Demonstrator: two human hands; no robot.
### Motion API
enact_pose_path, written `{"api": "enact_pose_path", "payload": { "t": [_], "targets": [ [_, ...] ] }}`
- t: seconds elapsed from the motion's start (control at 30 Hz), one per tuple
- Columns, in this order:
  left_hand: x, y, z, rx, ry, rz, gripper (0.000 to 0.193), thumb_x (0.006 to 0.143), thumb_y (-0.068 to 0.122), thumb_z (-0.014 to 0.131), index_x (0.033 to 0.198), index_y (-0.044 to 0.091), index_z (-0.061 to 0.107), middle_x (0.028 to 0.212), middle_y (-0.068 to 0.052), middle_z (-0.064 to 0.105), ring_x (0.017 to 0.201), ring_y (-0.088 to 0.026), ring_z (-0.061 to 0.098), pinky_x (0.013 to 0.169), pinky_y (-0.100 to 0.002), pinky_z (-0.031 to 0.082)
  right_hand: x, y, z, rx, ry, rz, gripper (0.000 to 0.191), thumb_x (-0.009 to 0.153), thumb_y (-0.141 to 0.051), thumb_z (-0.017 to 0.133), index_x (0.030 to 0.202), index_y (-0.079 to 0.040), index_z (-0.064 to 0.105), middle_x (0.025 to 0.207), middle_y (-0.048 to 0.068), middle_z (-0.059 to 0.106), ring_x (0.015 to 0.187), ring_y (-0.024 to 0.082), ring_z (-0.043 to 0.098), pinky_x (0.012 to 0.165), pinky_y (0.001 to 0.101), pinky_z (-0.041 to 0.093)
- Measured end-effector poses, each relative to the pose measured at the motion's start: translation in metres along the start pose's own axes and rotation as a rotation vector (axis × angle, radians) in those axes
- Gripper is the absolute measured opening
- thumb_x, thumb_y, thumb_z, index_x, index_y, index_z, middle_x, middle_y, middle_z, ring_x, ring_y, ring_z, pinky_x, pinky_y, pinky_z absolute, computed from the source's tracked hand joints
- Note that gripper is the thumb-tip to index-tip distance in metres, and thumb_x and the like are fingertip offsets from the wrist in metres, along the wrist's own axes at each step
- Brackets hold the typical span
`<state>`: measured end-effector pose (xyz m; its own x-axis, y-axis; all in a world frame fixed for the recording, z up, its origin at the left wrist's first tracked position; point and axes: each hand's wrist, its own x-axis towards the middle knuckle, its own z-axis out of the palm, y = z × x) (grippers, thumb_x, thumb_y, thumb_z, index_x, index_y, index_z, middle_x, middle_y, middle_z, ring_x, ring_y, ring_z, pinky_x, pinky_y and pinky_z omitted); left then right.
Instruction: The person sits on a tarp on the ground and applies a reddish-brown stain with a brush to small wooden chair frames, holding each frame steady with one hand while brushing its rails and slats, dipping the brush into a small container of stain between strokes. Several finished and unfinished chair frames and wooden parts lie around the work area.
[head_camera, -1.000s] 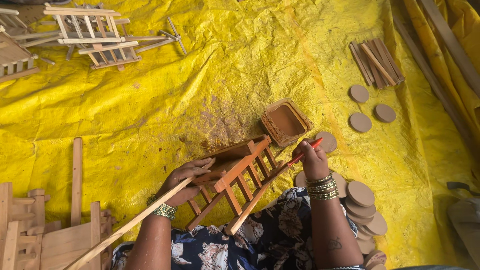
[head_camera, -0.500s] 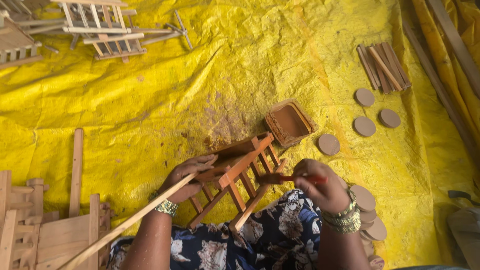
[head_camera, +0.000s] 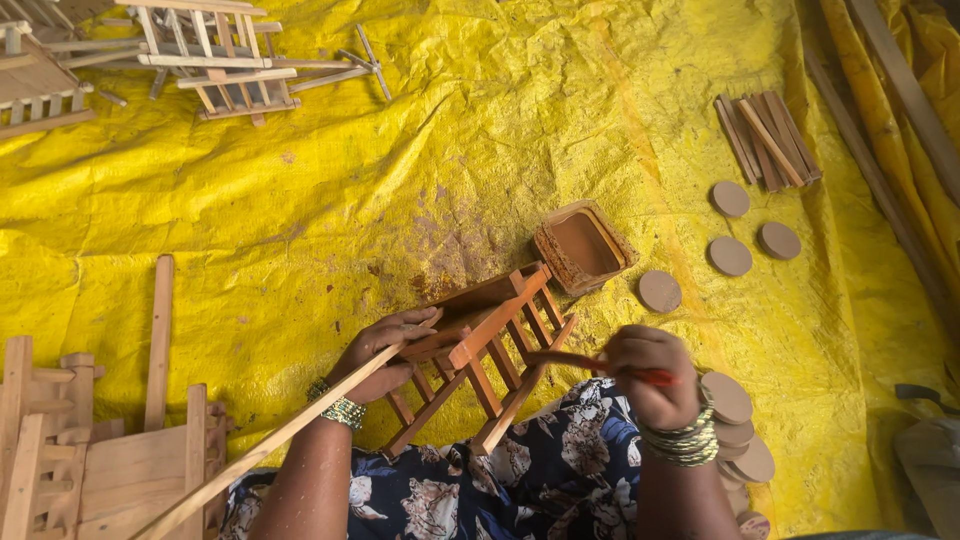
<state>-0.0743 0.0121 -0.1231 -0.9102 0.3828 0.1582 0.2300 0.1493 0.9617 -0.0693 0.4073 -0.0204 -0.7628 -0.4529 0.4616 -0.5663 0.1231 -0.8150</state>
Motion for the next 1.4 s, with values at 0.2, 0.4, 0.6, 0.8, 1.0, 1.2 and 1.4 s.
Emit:
{"api": "enact_pose_path", "payload": {
  "t": [0.2, 0.4, 0.6, 0.8, 1.0, 1.2, 1.4],
  "targets": [
    [0.001, -0.001, 0.002, -0.001, 0.014, 0.046, 0.064, 0.059, -0.016, 0.07, 0.118, 0.008, 0.071, 0.145, -0.013, 0.06, 0.139, -0.027, 0.056, 0.113, -0.04, 0.05, 0.002, 0.007, 0.012, 0.046, -0.018, -0.034, 0.019, 0.075, -0.016, 0.057, 0.079, 0.001, 0.066, 0.08, 0.017, 0.067, 0.067, 0.028, 0.067, 0.063, 0.0351, 0.056],
    [-0.001, -0.01, 0.003, 0.021, 0.004, 0.059, 0.061, 0.066, -0.014, 0.074, 0.122, 0.011, 0.071, 0.146, -0.012, 0.059, 0.141, -0.027, 0.052, 0.112, -0.043, 0.051, 0.003, -0.014, 0.011, -0.142, 0.015, 0.018, 0.019, 0.068, -0.017, 0.06, 0.075, -0.001, 0.065, 0.079, 0.015, 0.066, 0.066, 0.028, 0.069, 0.06, 0.0352, 0.056],
    [-0.002, -0.017, 0.002, -0.105, -0.008, 0.014, 0.066, 0.065, -0.015, 0.073, 0.124, 0.013, 0.072, 0.148, -0.013, 0.059, 0.144, -0.028, 0.05, 0.11, -0.045, 0.048, 0.004, -0.013, 0.022, -0.185, -0.081, -0.047, 0.016, 0.063, -0.016, 0.059, 0.072, -0.003, 0.062, 0.079, 0.016, 0.065, 0.066, 0.03, 0.067, 0.061, 0.0372, 0.056],
    [-0.003, -0.009, 0.003, -0.066, 0.023, 0.027, 0.066, 0.062, -0.018, 0.069, 0.121, 0.011, 0.072, 0.147, -0.013, 0.06, 0.144, -0.028, 0.051, 0.113, -0.044, 0.048, -0.006, -0.011, 0.032, 0.087, 0.176, -0.074, 0.01, 0.07, -0.012, 0.059, 0.073, -0.002, 0.062, 0.071, 0.011, 0.062, 0.063, 0.025, 0.065, 0.064, 0.039, 0.058],
    [-0.002, -0.005, -0.002, -0.03, 0.004, 0.044, 0.063, 0.059, -0.019, 0.067, 0.118, 0.004, 0.071, 0.146, -0.015, 0.059, 0.141, -0.029, 0.054, 0.114, -0.042, 0.047, -0.009, 0.003, 0.032, 0.321, 0.115, -0.081, 0.013, 0.076, -0.012, 0.057, 0.074, 0.0, 0.063, 0.07, 0.011, 0.062, 0.069, 0.026, 0.066, 0.07, 0.0416, 0.06],
    [-0.003, -0.013, 0.0, -0.055, 0.018, 0.061, 0.064, 0.061, -0.018, 0.067, 0.119, 0.007, 0.072, 0.147, -0.015, 0.059, 0.142, -0.031, 0.054, 0.112, -0.044, 0.051, -0.015, 0.01, 0.023, 0.373, 0.258, -0.086, 0.014, 0.082, -0.013, 0.058, 0.078, -0.002, 0.065, 0.075, 0.009, 0.064, 0.066, 0.024, 0.068, 0.076, 0.0429, 0.063],
    [-0.005, -0.018, 0.003, -0.105, 0.007, 0.109, 0.061, 0.07, -0.011, 0.078, 0.125, 0.015, 0.07, 0.148, -0.015, 0.058, 0.143, -0.03, 0.051, 0.11, -0.047, 0.049, 0.001, -0.013, 0.035, 0.129, -0.025, -0.047, 0.01, 0.076, -0.012, 0.06, 0.076, -0.002, 0.062, 0.074, 0.012, 0.064, 0.073, 0.029, 0.069, 0.069, 0.0399, 0.058]
  ]
}}
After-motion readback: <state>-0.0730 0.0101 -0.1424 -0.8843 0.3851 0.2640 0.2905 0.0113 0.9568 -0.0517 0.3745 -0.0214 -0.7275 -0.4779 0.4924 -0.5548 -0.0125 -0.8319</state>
